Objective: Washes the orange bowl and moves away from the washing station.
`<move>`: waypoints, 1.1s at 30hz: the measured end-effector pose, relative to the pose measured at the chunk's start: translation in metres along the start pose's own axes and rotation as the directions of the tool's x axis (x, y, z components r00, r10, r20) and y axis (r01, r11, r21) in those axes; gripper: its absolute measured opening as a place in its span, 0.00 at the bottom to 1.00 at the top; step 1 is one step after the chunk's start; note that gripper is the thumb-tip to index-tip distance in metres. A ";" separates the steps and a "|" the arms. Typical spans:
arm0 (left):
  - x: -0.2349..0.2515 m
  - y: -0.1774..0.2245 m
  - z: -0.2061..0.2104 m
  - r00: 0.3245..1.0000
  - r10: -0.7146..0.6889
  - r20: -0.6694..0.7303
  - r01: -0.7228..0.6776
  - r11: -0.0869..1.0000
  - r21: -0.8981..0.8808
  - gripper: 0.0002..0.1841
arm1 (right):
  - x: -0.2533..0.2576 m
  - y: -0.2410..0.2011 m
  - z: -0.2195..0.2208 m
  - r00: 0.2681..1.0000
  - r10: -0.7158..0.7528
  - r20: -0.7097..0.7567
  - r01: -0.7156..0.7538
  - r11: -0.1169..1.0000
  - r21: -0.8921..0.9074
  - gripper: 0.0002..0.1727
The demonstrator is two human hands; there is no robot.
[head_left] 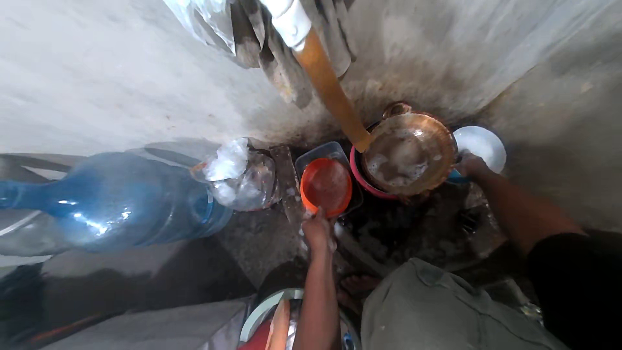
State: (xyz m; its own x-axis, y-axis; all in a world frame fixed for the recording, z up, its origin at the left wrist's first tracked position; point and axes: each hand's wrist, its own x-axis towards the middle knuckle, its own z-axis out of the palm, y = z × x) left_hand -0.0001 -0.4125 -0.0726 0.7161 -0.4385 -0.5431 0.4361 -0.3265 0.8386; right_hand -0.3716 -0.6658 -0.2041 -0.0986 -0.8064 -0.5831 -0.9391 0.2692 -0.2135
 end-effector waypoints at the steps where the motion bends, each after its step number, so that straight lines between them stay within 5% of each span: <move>1: -0.001 0.001 -0.002 0.999 0.032 0.011 -0.033 0.998 0.053 0.14 | -0.002 -0.002 -0.001 1.000 0.001 0.010 -0.001 1.000 0.001 0.28; 6: -0.003 0.002 -0.012 0.977 0.190 0.100 -0.215 0.890 0.402 0.19 | -0.007 -0.002 -0.004 0.999 -0.044 -0.002 0.044 0.999 -0.016 0.26; 11: -0.017 0.023 -0.016 0.913 0.353 0.203 -0.382 0.572 0.725 0.18 | 0.001 0.007 0.002 0.985 -0.067 -0.158 0.075 0.996 0.044 0.30; 14: -0.017 0.030 -0.021 0.863 0.431 0.265 -0.454 0.426 0.783 0.18 | 0.010 0.010 0.005 0.975 -0.142 -0.173 0.154 0.986 0.059 0.33; 17: -0.014 0.026 -0.031 0.793 0.510 0.334 -0.515 0.269 0.814 0.14 | 0.017 0.008 0.004 0.969 -0.245 -0.002 0.245 0.969 -0.003 0.19; 20: -0.014 0.022 -0.043 0.720 0.575 0.390 -0.555 0.139 0.820 0.10 | 0.022 0.003 0.001 0.974 -0.181 0.138 0.201 0.969 -0.145 0.20; 25: -0.023 0.027 -0.058 0.626 0.651 0.430 -0.578 0.018 0.816 0.06 | 0.013 -0.002 -0.001 0.987 -0.118 0.113 0.126 0.989 -0.072 0.21; 30: -0.037 0.036 -0.067 0.573 0.674 0.467 -0.566 -0.087 0.820 0.06 | -0.016 -0.001 -0.005 0.971 -0.172 -0.165 0.179 0.984 0.027 0.24; 33: -0.040 0.036 -0.071 0.516 0.710 0.480 -0.578 -0.126 0.806 0.05 | -0.032 -0.002 -0.009 0.937 0.006 -0.349 0.075 0.973 0.218 0.31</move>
State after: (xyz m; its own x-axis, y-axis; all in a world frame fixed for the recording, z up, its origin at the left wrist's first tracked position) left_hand 0.0257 -0.3468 -0.0174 0.4167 -0.8600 0.2945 -0.9082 -0.3804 0.1744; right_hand -0.3700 -0.6455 -0.1778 -0.2131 -0.9378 -0.2740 -0.8494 0.3164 -0.4224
